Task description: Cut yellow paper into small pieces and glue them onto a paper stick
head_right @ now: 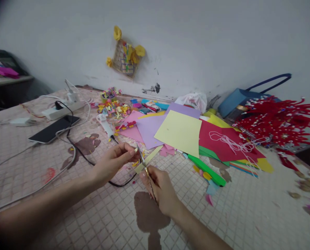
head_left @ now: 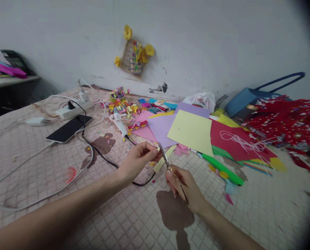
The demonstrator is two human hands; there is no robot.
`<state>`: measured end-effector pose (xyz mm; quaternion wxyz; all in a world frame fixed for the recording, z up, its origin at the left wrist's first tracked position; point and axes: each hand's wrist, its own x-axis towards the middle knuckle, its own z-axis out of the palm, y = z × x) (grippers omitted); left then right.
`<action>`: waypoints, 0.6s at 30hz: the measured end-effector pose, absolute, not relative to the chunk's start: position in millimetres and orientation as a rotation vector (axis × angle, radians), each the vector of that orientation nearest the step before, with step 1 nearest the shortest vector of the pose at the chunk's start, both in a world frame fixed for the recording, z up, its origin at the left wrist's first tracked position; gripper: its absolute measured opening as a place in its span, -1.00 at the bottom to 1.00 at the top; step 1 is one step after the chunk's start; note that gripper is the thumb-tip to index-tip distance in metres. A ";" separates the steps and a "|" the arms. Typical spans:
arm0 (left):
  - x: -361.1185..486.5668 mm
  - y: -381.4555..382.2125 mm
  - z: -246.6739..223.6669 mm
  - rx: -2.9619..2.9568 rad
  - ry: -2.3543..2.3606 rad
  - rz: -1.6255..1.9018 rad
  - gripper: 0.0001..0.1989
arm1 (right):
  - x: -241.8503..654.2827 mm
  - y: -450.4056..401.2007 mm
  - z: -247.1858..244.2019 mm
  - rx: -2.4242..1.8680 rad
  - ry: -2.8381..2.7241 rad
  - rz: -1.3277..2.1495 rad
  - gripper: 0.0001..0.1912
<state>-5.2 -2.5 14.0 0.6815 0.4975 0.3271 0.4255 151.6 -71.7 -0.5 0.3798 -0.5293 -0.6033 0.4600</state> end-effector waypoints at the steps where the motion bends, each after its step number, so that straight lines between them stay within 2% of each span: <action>1: -5.5 -2.1 14.3 1.111 0.730 0.958 -0.81 | 152.0 -71.3 -0.4 -1.359 -1.548 1.173 -0.57; 18: -6.9 0.1 12.7 1.085 0.711 0.953 -0.84 | 156.2 -70.8 0.4 -1.387 -1.638 1.094 -0.60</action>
